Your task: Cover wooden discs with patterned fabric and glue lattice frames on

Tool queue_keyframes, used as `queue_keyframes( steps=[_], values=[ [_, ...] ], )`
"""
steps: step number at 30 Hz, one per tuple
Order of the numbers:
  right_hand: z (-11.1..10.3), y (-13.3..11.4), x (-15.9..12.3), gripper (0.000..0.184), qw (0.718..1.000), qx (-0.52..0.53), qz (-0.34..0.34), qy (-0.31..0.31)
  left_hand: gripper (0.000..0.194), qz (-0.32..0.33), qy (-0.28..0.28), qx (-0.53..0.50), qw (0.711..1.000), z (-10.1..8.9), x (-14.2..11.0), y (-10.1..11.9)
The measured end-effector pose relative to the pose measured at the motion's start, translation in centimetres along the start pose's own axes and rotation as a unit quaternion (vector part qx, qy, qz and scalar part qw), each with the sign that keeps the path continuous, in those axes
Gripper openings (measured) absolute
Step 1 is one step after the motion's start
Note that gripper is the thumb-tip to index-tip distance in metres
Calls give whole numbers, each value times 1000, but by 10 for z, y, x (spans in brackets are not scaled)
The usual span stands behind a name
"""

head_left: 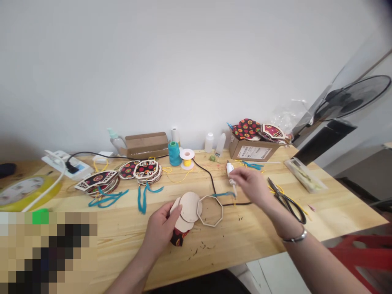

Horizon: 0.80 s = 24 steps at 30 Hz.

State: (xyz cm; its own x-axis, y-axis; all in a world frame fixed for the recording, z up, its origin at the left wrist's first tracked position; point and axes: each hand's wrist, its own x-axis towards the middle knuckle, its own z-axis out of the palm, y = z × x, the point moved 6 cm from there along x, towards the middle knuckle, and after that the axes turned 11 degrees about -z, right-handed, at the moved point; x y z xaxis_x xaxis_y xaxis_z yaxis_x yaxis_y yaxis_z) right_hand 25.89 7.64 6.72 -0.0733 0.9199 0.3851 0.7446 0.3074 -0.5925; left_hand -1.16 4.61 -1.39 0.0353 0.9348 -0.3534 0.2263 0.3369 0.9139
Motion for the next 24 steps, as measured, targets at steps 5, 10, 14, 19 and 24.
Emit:
queue_keyframes(
  steps=[5,10,14,19,24],
  values=[
    [-89,52,17,31,976,-119,70,171,53,-19,-15,-17,1000,1,2,-5],
    [-119,101,15,30,956,-227,127,134,54,-18,-19,-16,1000,1,0,-3],
    [-107,112,1,25,950,-288,118,6,57,-29,-20,-28,999,1,1,-5],
    [-79,103,-24,10,936,-305,76,-157,57,-27,-14,-25,999,0,3,-8],
    [-58,102,-38,4,922,-328,54,-198,56,-28,-18,-25,999,2,2,-6]
  ],
)
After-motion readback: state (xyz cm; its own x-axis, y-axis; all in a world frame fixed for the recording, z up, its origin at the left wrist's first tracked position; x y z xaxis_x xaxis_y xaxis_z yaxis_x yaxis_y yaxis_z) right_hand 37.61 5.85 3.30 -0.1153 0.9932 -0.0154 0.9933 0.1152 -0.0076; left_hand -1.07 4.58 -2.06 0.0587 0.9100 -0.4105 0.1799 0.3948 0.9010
